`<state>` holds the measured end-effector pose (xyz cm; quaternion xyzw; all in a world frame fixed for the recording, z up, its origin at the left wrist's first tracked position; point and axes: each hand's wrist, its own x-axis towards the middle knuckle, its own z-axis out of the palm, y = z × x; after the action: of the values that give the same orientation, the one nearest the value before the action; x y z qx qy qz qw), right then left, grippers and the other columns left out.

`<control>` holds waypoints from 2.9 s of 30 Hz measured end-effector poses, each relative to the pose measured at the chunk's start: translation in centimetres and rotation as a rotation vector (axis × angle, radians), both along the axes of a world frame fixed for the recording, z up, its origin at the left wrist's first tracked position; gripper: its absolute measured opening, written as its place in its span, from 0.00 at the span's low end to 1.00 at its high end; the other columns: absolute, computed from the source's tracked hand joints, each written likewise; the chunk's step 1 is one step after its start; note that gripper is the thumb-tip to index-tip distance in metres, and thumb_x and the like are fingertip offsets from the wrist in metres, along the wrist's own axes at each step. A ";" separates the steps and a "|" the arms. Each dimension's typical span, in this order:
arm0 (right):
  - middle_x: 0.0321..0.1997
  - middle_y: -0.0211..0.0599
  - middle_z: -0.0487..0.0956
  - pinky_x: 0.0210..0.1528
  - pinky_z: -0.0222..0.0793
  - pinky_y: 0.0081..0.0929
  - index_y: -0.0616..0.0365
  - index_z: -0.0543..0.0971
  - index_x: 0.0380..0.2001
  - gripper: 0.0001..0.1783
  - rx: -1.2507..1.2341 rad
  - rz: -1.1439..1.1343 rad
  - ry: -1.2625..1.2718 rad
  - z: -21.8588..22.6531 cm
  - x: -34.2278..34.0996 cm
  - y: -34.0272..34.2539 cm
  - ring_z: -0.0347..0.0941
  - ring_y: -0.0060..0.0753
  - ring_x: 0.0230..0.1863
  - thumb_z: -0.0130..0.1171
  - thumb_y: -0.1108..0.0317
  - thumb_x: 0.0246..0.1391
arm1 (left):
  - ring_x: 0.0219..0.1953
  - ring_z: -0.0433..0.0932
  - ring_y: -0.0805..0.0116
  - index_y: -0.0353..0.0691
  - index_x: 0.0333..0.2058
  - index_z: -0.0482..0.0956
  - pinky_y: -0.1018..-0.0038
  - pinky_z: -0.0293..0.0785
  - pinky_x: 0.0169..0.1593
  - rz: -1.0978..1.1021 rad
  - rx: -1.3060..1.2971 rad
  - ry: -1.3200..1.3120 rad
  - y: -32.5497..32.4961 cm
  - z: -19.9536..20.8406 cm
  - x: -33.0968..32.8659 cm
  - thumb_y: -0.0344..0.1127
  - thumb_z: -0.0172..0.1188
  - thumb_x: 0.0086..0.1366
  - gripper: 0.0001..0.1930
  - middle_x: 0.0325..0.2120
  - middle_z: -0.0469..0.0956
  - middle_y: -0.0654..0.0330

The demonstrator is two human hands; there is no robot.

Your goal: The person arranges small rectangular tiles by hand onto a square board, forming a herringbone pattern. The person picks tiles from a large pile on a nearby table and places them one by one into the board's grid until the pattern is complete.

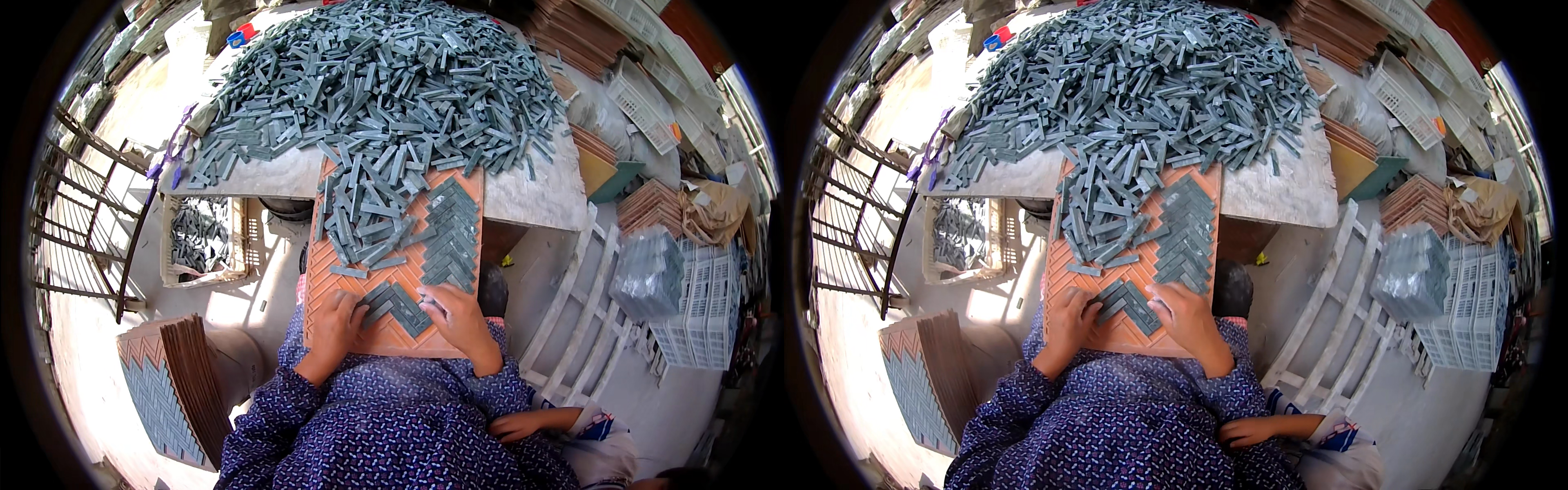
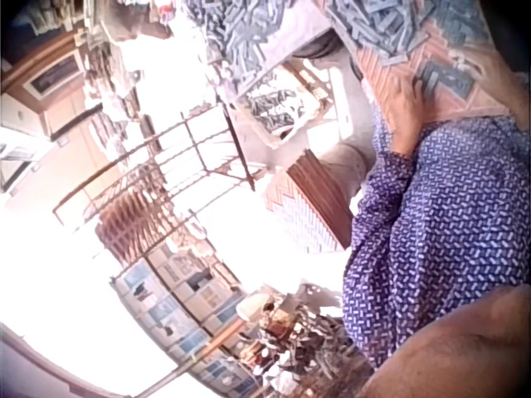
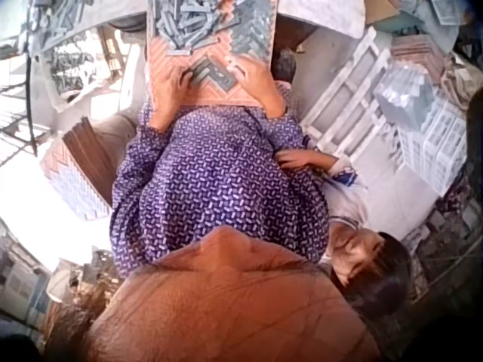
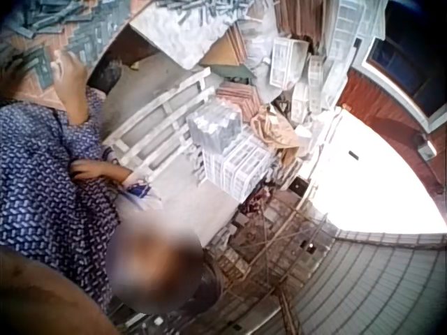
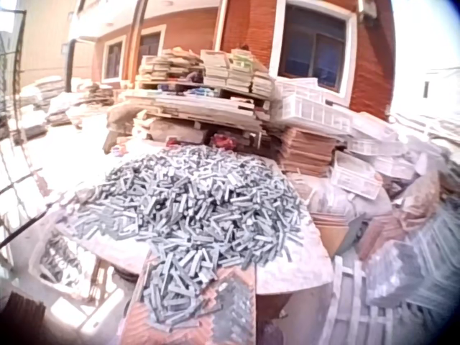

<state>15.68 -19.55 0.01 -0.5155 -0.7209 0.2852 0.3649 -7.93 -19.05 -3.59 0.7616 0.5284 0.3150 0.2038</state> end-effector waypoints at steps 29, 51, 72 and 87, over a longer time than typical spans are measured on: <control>0.28 0.31 0.75 0.30 0.66 0.23 0.60 0.72 0.48 0.19 -0.498 0.129 0.170 -0.6 -1.9 5.6 0.70 0.20 0.26 0.56 0.75 0.51 | 0.43 0.72 0.53 0.37 0.37 0.76 0.64 0.70 0.46 -0.018 0.095 0.116 5.2 1.3 -2.0 0.24 0.61 0.49 0.13 0.37 0.74 0.55; 0.37 0.42 0.74 0.42 0.69 0.38 0.57 0.76 0.42 0.20 0.023 0.208 -0.335 -0.5 -2.2 6.1 0.72 0.48 0.41 0.61 0.78 0.42 | 0.34 0.77 0.54 0.35 0.35 0.76 0.66 0.73 0.36 0.022 -0.031 -0.097 1.4 0.3 -2.2 0.25 0.64 0.52 0.11 0.32 0.76 0.54; 0.38 0.44 0.79 0.37 0.72 0.33 0.59 0.78 0.42 0.14 -0.003 0.041 -0.085 0.4 -1.5 4.5 0.77 0.47 0.36 0.62 0.70 0.50 | 0.31 0.77 0.51 0.34 0.37 0.77 0.65 0.74 0.35 -0.099 0.045 -0.001 2.4 0.9 0.9 0.24 0.59 0.56 0.09 0.32 0.75 0.51; 0.33 0.45 0.79 0.34 0.71 0.31 0.63 0.78 0.37 0.11 -0.008 -0.073 -0.062 0.8 0.1 4.2 0.77 0.46 0.33 0.61 0.74 0.49 | 0.31 0.77 0.52 0.34 0.37 0.78 0.64 0.73 0.32 -0.037 0.038 -0.085 3.4 0.0 1.7 0.24 0.58 0.57 0.08 0.28 0.74 0.51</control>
<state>15.77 -15.39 0.77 -0.5516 -0.7115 0.2586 0.3502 -6.21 -15.65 -3.61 0.7611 0.4989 0.3531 0.2172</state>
